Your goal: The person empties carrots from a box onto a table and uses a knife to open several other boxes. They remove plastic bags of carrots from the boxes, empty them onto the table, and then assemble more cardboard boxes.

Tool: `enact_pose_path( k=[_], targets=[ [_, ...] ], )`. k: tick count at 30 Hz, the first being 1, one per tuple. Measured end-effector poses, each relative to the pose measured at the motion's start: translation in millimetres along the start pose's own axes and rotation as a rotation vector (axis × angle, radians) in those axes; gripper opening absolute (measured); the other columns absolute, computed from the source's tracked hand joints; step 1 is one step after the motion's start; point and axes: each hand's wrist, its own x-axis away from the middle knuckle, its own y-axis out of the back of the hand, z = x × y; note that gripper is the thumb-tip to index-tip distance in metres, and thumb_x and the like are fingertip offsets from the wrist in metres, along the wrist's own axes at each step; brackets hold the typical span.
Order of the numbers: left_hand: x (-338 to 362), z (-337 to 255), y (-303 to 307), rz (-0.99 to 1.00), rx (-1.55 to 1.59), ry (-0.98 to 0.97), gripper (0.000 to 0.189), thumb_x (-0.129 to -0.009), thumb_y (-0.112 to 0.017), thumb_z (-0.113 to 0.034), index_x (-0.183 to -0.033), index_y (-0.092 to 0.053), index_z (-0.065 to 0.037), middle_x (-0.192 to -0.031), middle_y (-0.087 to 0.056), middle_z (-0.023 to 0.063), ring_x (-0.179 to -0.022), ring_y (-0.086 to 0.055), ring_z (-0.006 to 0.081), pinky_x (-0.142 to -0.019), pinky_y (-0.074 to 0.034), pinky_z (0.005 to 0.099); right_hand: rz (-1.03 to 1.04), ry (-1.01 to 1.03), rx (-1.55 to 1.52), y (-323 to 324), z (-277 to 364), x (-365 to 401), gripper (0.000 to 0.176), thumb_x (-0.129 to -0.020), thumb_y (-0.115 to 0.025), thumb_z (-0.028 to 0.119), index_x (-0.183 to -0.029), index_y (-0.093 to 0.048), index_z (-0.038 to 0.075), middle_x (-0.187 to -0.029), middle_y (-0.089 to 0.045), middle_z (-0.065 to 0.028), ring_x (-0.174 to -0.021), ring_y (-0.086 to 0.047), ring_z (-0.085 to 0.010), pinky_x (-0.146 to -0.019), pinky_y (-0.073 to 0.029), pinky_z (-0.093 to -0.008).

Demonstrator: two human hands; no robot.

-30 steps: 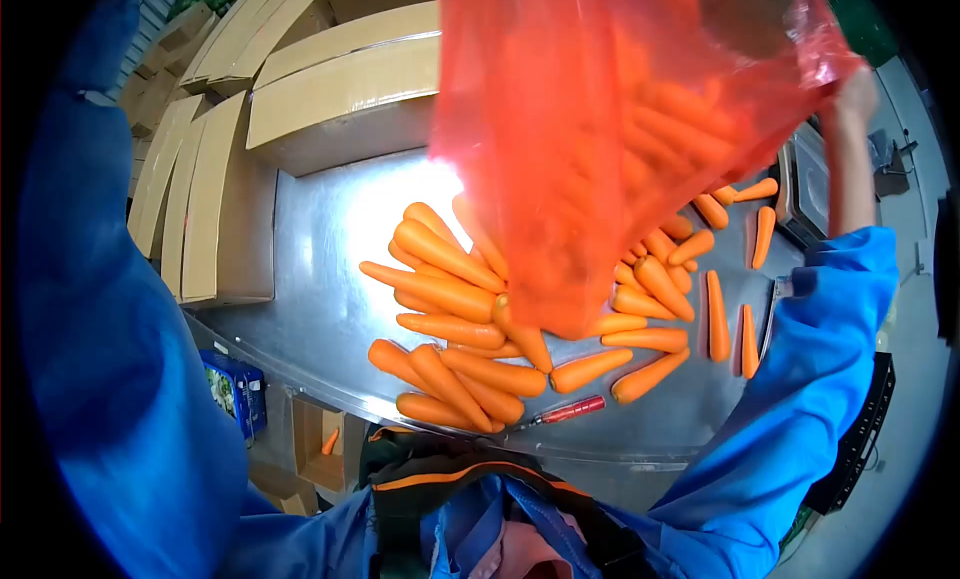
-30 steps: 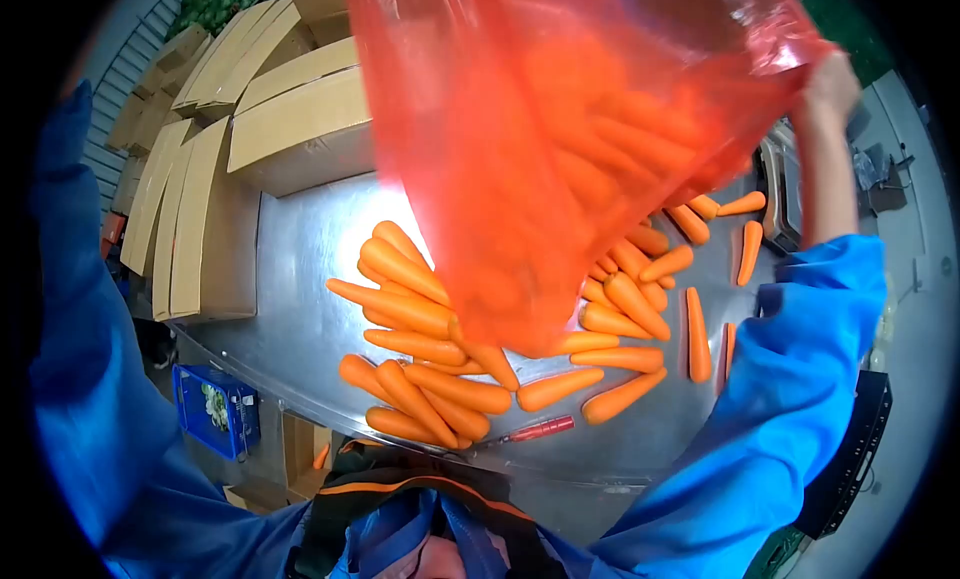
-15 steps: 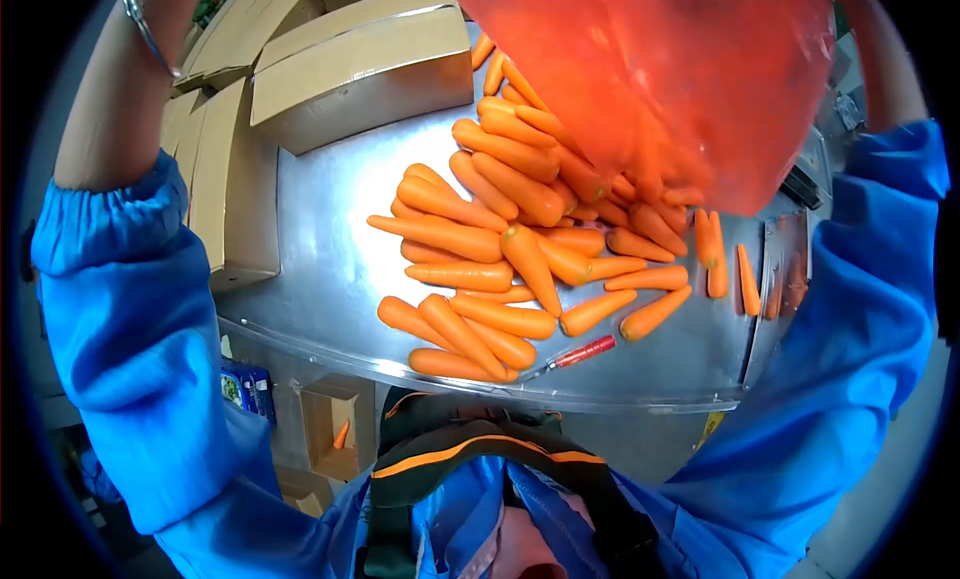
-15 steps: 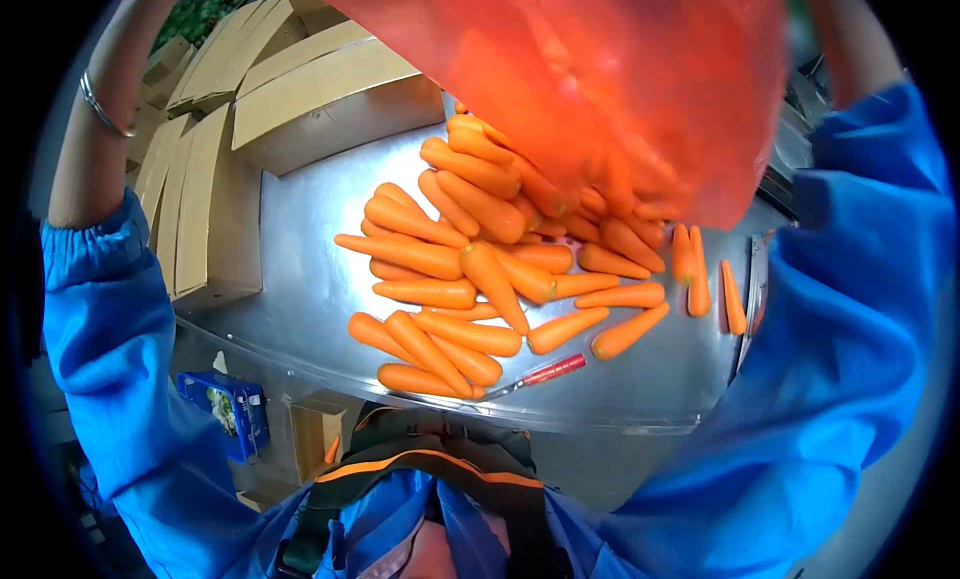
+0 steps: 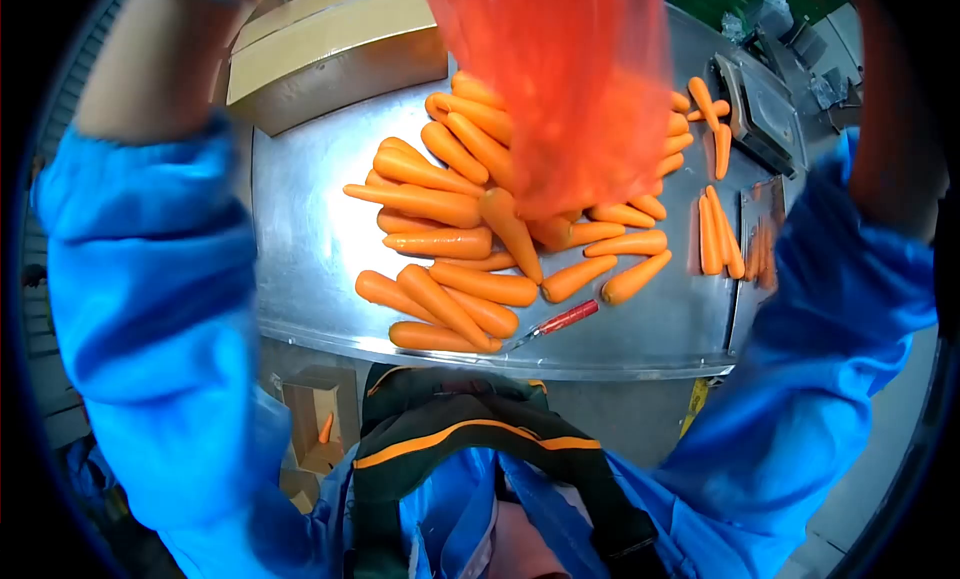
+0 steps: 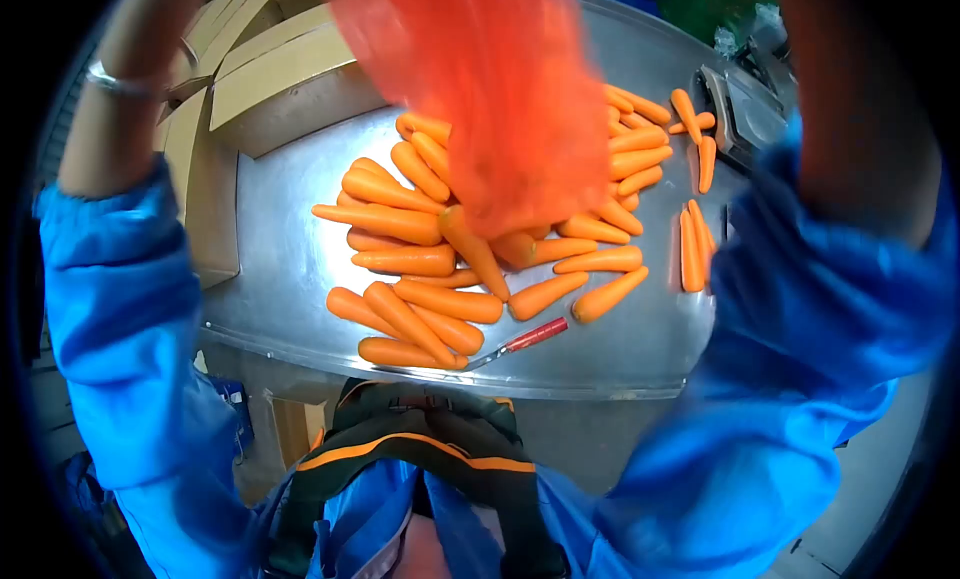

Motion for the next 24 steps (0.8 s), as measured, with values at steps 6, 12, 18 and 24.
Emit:
enact_pose_path(
  k=[6,12,18,24],
  targets=[
    [104.8,81.1,203.6,-0.349,-0.208,0.200,0.032,-0.077,-0.060,-0.025,-0.102,-0.055,-0.006,-0.092,-0.059,0.0086,-0.080,-0.055,0.0199,-0.066,-0.043,0.0392,0.530,-0.680,-0.023,16.1,-15.2,297.6,0.022,-0.075,-0.050,-0.001,-0.094,-0.060,0.003,-0.089,-0.058,-0.0101,-0.091,-0.056,-0.0217,-0.082,-0.043,-0.0331],
    [328.9,85.8,392.8,-0.764,-0.452,0.509,0.044,-0.076,-0.065,-0.033,-0.110,-0.052,-0.008,-0.103,-0.059,0.0105,-0.090,-0.056,0.0235,-0.073,-0.046,0.0448,0.890,-0.451,0.183,-35.8,14.3,478.7,0.036,-0.068,-0.057,0.002,-0.104,-0.057,0.007,-0.106,-0.053,-0.0107,-0.104,-0.046,-0.0280,-0.091,-0.033,-0.0418],
    [558.1,29.4,466.7,-1.177,-0.589,1.001,0.038,-0.076,-0.060,-0.025,-0.109,-0.052,-0.006,-0.099,-0.059,0.0107,-0.086,-0.058,0.0243,-0.072,-0.048,0.0426,1.086,-0.347,0.200,-45.9,-4.6,516.4,0.034,-0.061,-0.063,0.008,-0.094,-0.054,0.008,-0.096,-0.048,-0.0137,-0.094,-0.046,-0.0323,-0.084,-0.034,-0.0441],
    [721.5,-61.8,469.8,-1.591,-0.553,1.347,0.030,-0.077,-0.054,-0.014,-0.105,-0.054,-0.003,-0.092,-0.059,0.0107,-0.079,-0.059,0.0245,-0.068,-0.050,0.0389,1.139,-0.491,0.327,22.3,-11.3,511.6,0.014,-0.061,-0.059,0.007,-0.073,-0.052,0.007,-0.074,-0.051,-0.0151,-0.074,-0.050,-0.0372,-0.063,-0.039,-0.0449]
  ],
)
